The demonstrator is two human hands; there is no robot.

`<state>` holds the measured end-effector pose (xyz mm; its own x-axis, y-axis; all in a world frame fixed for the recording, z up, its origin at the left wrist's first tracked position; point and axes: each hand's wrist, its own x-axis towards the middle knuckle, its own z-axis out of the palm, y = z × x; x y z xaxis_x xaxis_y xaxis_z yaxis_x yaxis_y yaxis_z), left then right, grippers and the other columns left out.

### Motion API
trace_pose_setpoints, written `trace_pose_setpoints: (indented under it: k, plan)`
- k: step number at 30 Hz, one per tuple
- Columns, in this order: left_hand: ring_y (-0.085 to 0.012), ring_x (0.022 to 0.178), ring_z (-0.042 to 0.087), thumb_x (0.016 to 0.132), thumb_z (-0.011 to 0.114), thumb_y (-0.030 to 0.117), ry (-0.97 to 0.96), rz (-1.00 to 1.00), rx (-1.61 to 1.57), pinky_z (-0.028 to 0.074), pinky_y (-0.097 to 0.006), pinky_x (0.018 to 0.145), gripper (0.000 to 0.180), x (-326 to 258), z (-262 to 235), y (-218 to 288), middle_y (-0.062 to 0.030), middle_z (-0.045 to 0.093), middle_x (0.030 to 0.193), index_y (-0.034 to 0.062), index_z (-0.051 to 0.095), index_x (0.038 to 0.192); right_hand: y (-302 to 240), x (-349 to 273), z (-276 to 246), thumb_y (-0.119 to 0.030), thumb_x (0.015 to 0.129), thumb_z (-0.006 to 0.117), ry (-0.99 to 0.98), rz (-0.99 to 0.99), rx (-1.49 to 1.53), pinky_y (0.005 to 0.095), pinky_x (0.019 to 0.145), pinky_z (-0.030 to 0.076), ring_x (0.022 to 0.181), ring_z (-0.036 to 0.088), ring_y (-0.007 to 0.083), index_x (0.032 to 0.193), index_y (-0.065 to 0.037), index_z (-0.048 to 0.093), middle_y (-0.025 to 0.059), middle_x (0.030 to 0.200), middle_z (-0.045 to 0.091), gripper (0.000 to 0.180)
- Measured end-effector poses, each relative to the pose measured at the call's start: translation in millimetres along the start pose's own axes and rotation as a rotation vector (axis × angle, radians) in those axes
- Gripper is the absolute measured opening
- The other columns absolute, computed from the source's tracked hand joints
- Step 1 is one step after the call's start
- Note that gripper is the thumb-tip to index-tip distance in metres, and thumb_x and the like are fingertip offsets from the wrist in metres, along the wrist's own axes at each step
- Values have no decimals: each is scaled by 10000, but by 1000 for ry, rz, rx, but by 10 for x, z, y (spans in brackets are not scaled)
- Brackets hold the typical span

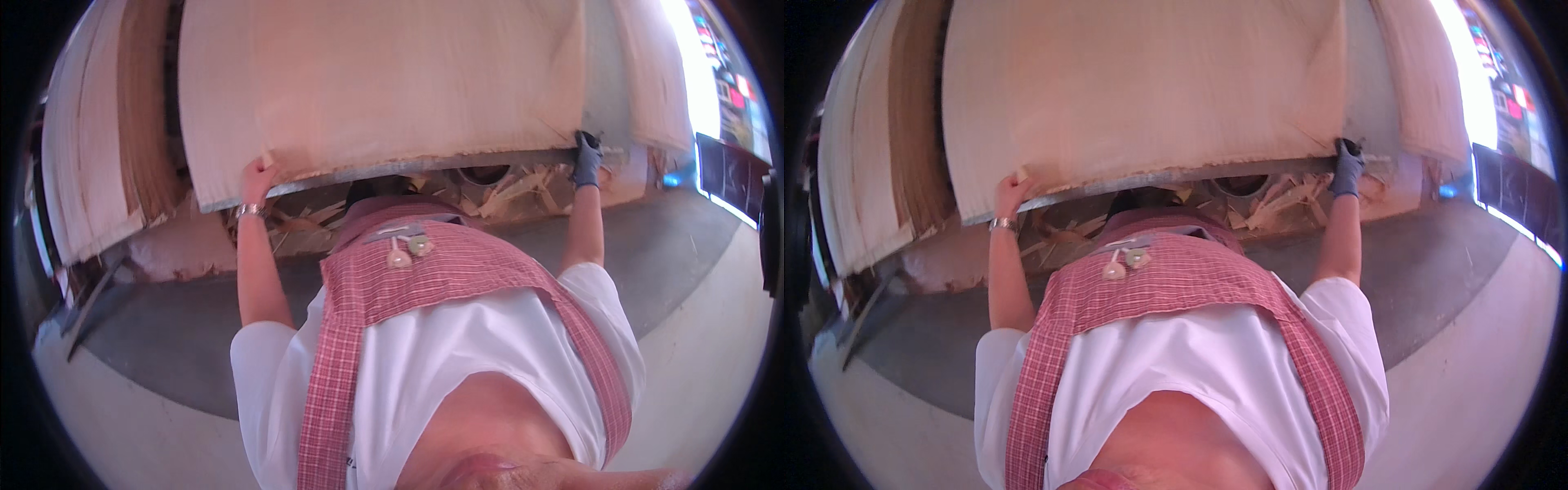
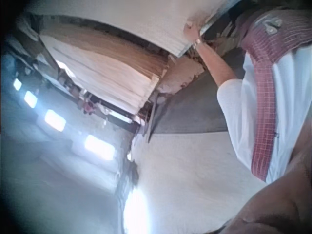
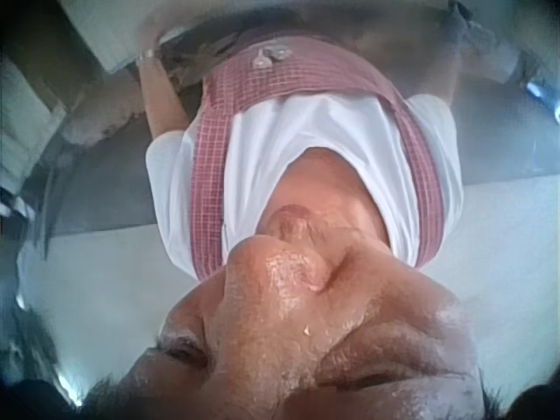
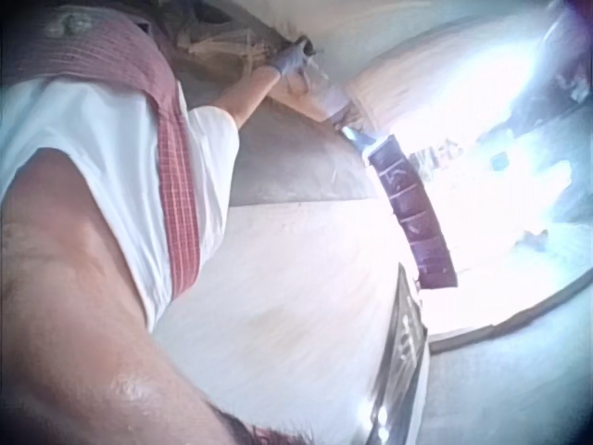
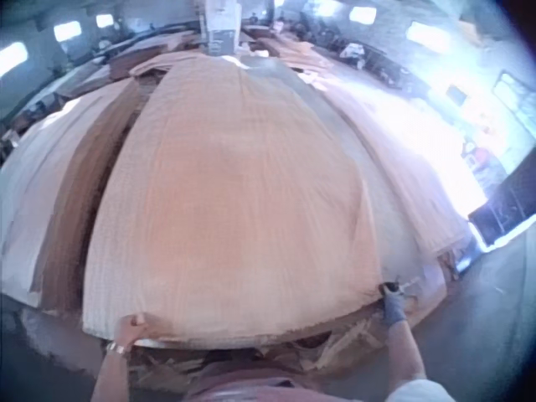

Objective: The person measures thin wood veneer sheets with a wooden stick, cuts them to size using a utility knife, and moves the sheets between stacks on a metal table.

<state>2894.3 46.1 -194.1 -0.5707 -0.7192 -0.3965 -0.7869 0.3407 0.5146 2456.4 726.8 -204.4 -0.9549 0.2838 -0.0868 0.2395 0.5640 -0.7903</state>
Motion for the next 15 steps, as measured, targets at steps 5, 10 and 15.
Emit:
trace_pose_setpoints:
  k: [5, 10, 15]
  plan:
    - [-127, 543, 413, 724, 784, 353, 6, 33, 64, 369, -347, 509, 430, -55, -87, 37, -29, 480, 559, 8, 546, 628, -231, -155, 56, -216, 835, 743, -67, 150, 171, 284, 709, 484, 789, 594, 127, 1057, -68, 725, -1, 935, 695, 267]
    - [-104, 542, 389, 756, 766, 281, -51, -60, -103, 355, -318, 498, 395, -59, -55, 196, 8, 471, 573, 28, 504, 603, -127, -73, -180, -297, 850, 725, 266, 29, -13, 349, 742, 501, 810, 613, 215, 1067, -39, 675, 69, 938, 678, 341]
    - [-90, 546, 387, 761, 753, 233, -52, -81, -101, 343, -301, 488, 346, -22, -67, 55, 26, 468, 579, 46, 508, 604, -1085, -612, 229, -455, 793, 732, 93, -579, -556, 459, 847, 481, 1089, 540, 366, 1226, -64, 570, 171, 1121, 573, 606]
